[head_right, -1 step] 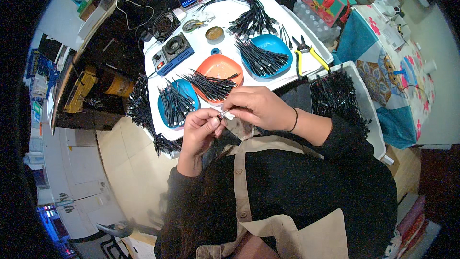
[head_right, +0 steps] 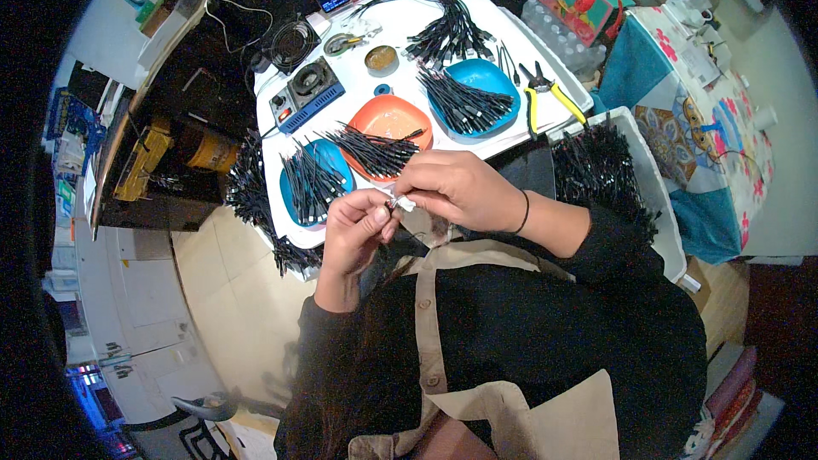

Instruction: The person repeatedly picks black wire-like components from bowls on a table, strips or adjusts the ends, and places them into a white bin. The person uses pliers and a small heating device during the process. The task continues throughout the clip with consistent hand movements and tool use.

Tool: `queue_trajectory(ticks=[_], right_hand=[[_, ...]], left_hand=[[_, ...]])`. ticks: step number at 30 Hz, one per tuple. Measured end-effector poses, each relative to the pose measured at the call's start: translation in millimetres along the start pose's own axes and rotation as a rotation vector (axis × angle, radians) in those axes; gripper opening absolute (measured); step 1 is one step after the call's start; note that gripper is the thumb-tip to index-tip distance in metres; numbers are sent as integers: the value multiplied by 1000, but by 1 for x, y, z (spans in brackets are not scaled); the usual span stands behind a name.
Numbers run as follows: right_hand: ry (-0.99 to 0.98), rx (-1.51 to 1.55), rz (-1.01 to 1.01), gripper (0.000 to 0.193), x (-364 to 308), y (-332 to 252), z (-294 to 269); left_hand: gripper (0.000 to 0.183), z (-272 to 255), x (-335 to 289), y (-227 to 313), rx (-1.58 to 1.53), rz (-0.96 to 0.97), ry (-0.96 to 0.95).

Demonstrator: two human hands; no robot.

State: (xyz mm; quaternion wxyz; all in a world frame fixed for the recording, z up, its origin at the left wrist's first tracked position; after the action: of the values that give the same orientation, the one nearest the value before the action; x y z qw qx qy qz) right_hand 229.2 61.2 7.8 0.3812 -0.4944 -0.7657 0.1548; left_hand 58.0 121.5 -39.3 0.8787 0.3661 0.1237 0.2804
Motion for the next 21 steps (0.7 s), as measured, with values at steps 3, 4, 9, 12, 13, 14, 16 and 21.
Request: queue_trajectory(ticks=[3, 4, 9, 12, 13, 14, 16, 21], right_hand=[[53, -38, -75, 16, 3, 1, -3], [53, -34, -84, 15, 4, 2, -3], [-37, 414, 105, 11, 7, 19, 5], [42, 1171, 367, 9, 7, 29, 10], [12, 993, 417, 13, 7, 33, 6], [-8, 709, 320, 14, 7, 31, 0], [-35, 150, 122, 18, 8, 24, -13], [121, -5, -118, 27, 17, 4, -20]], left_hand=[[18, -1, 2, 0, -68, 21, 43], [18, -1, 2, 0, -84, 18, 60], [17, 3, 3, -3, -230, 60, 54], [17, 5, 4, 1, -232, 152, 44], [17, 5, 4, 2, -196, 168, 50], [17, 5, 4, 4, -163, 193, 57], [16, 6, 5, 5, -130, 216, 56], [16, 8, 10, 4, -156, 225, 36]])
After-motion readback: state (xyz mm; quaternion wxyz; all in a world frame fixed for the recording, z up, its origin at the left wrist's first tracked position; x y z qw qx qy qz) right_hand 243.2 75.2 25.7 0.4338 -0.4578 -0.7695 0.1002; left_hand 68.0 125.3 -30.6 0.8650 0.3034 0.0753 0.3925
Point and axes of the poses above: each hand's wrist, its own x-axis towards the middle knuckle, its own z-axis out of the palm, y = z × x, the point moved 3 cm from there along x, towards the middle knuckle, and after that the axes turned 12 degrees about -x, right-handed, at the moved point
